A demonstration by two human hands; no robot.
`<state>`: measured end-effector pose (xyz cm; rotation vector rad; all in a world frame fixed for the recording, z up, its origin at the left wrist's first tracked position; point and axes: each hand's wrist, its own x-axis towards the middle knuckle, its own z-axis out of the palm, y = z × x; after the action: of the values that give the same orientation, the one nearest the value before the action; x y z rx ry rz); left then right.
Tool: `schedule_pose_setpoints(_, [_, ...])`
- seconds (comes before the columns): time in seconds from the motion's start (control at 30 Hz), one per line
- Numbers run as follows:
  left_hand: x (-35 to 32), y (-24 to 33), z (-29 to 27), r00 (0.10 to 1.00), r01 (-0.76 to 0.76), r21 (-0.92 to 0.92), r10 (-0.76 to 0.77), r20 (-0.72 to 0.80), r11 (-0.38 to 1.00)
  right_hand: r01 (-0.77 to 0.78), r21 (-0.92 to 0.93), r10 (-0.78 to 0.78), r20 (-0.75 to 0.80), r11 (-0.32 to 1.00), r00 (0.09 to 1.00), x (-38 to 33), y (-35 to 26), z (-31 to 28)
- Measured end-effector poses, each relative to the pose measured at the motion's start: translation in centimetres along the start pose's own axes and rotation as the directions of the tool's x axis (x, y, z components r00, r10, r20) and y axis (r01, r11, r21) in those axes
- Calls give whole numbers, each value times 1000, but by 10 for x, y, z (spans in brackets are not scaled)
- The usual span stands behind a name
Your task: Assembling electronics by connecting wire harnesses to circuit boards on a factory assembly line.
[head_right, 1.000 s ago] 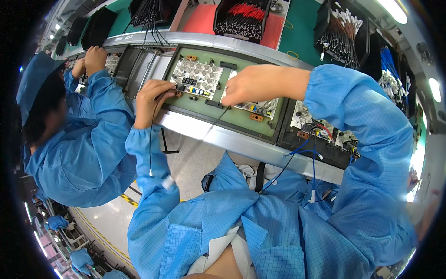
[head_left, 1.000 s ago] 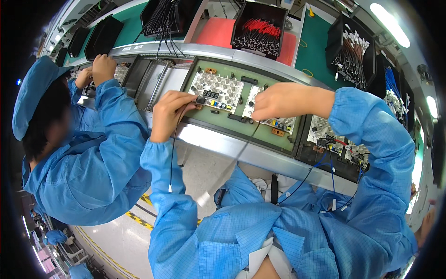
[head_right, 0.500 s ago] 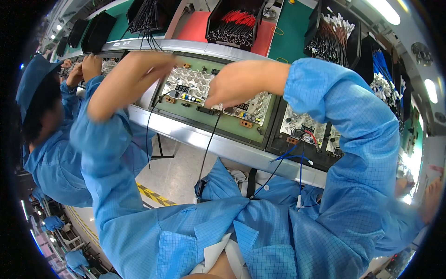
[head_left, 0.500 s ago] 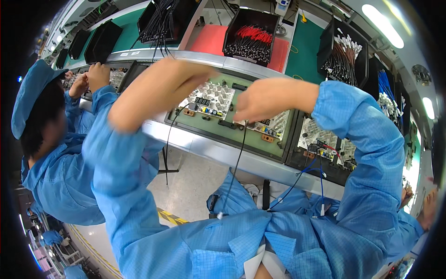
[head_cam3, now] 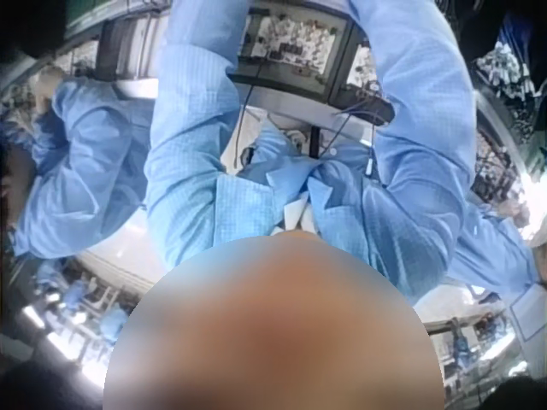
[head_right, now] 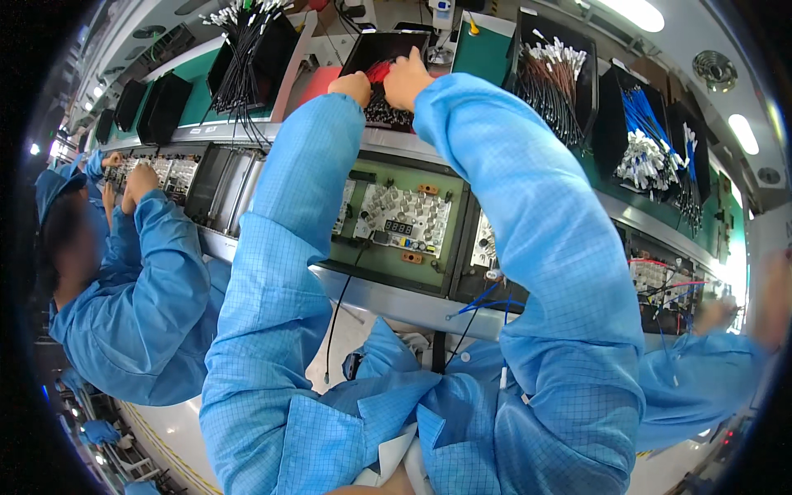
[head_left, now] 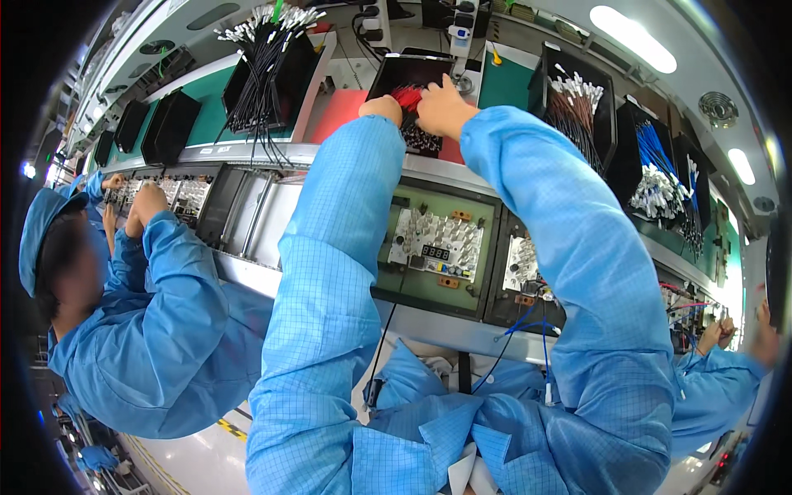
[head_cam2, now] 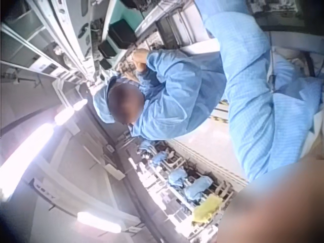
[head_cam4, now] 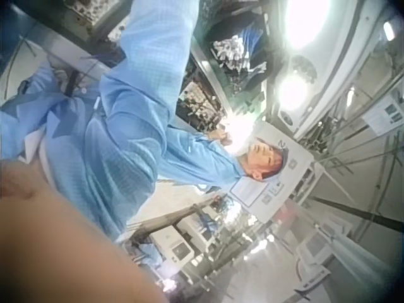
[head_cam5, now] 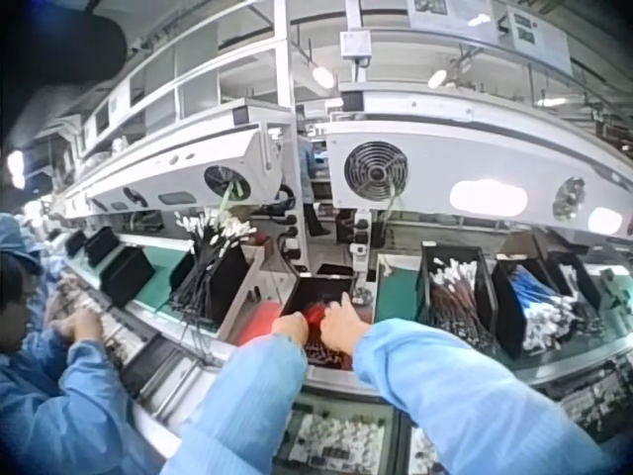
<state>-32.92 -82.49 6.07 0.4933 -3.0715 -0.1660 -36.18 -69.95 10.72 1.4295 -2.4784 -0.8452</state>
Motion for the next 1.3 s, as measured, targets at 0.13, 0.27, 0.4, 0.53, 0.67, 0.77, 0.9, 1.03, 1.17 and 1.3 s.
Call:
schedule_pose_setpoints(0.13, [-2,-12,-6,987,5,113,-23,161,994,-122,90,103,193,988,976,14,-17,-7])
schedule_pose_setpoints(0.27, [8,-6,-10,966,-31,180,-17,256,983,-162,199,133,151,967,980,29,-15,15])
schedule_pose_setpoints(0.4, [16,-3,2,990,-28,53,20,143,998,-260,318,175,274,912,946,36,-3,25])
schedule_pose_setpoints(0.53, [24,-52,14,998,-30,-178,38,40,984,-262,332,123,386,906,914,35,-23,-13])
schedule_pose_setpoints(0.67, [26,-80,-17,903,-430,-103,427,-51,897,-296,348,174,342,889,923,33,-19,-22])
schedule_pose_setpoints(0.77, [9,-54,-46,910,357,-907,134,391,222,-315,361,209,302,878,930,24,0,-2])
schedule_pose_setpoints(0.9, [-57,-94,-84,943,184,-976,258,209,116,-141,524,235,-116,840,965,25,4,-21])
schedule_pose_setpoints(1.03, [-110,-59,-146,923,-132,-971,382,-48,198,-82,483,89,8,872,996,38,133,41])
schedule_pose_setpoints(1.17, [-192,-117,-147,950,-211,-927,287,-121,309,17,571,-82,88,821,993,33,52,24])
schedule_pose_setpoints(1.3, [-248,-133,-116,950,-309,-899,136,-279,310,-8,382,59,-122,924,991,0,16,-2])
